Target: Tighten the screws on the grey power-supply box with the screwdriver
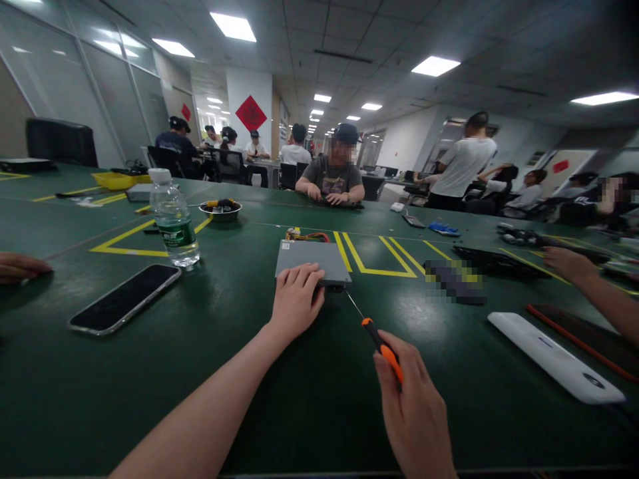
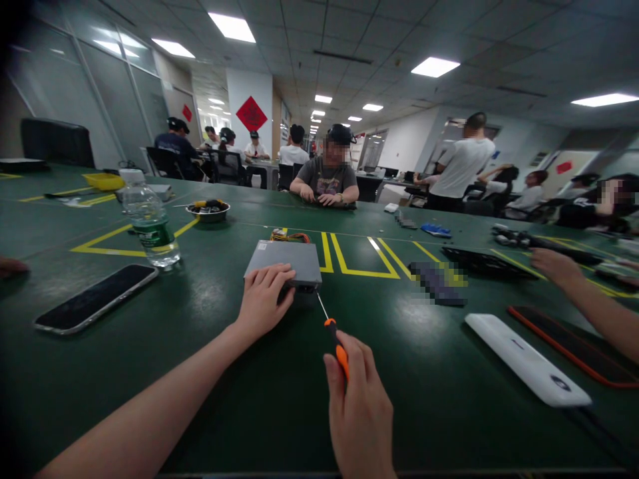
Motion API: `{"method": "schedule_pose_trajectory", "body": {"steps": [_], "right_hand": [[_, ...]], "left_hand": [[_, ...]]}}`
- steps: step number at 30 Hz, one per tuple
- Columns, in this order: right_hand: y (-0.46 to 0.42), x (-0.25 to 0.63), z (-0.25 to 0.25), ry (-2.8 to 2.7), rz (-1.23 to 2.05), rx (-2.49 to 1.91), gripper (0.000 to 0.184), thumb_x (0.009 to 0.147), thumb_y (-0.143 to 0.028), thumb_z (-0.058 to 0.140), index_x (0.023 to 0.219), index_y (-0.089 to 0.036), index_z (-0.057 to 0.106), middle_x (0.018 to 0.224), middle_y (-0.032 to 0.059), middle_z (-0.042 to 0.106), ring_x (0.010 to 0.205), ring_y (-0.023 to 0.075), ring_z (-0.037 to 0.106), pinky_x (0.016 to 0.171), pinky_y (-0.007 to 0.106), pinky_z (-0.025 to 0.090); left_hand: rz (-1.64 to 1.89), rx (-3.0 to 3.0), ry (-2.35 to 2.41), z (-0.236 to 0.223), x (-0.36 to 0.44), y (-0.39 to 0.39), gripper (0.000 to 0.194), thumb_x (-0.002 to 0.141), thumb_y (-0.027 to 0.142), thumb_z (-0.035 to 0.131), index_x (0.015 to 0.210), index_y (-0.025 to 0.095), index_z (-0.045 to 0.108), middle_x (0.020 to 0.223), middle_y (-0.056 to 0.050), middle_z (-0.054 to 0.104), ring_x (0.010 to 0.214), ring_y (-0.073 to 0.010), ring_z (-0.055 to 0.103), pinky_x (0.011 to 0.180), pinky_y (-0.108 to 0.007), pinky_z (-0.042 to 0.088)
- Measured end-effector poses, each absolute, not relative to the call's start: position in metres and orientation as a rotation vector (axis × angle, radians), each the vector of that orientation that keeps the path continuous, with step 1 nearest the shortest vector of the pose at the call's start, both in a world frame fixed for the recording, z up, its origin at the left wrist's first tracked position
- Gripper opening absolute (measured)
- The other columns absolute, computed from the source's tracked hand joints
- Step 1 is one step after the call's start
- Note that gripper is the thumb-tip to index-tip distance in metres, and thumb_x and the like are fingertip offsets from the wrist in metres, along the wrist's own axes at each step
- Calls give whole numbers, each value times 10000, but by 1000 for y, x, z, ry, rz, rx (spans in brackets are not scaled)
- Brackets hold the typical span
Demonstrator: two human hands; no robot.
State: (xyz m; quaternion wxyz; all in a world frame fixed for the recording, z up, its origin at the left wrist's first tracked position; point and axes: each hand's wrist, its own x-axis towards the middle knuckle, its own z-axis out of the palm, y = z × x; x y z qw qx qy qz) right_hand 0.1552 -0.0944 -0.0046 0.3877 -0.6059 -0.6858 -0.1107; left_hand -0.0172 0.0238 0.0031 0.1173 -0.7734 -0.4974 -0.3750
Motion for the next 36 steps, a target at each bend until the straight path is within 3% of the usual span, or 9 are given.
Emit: {"method": "schedule_pose_trajectory", "body": {"steps": [3, 10, 21, 36], "right_hand": [[-95, 151, -4, -1804, -286, -1440, 320, 913, -358, 350, 1166, -197, 461, 1139, 103, 557, 1008, 182, 595, 759, 306, 533], [-94, 153, 1, -1666, -170, -1526, 328, 918, -419, 326, 1061, -185, 506, 838, 51, 676, 708, 165, 679, 564, 256, 535], [-99, 140, -3, -1748, -79, -1369, 232, 922, -321, 371, 1100, -210, 471, 856, 23, 661, 686, 121, 672, 594, 216, 526], [-90, 132, -4, -1727, -103, -1368, 230, 922, -313, 356, 1081, -198, 475, 857, 30, 640, 694, 135, 670, 582, 231, 524]], "left_hand": [[-1107, -2254, -1454, 3, -17, 24, 243, 847, 247, 461, 1082, 239, 526, 1203, -39, 568, 1144, -219, 460, 939, -404, 311], [-1106, -2250, -1457, 2, -16, 24, 242, 847, 251, 464, 1082, 240, 523, 1205, -38, 567, 1144, -217, 462, 939, -402, 311], [-1096, -2255, -1451, 2, -17, 25, 247, 838, 249, 477, 1081, 235, 521, 1205, -33, 568, 1143, -212, 463, 935, -397, 309], [-1108, -2262, -1442, 2, -17, 25, 246, 839, 252, 476, 1079, 231, 524, 1199, -41, 569, 1148, -214, 458, 942, -399, 305]]}}
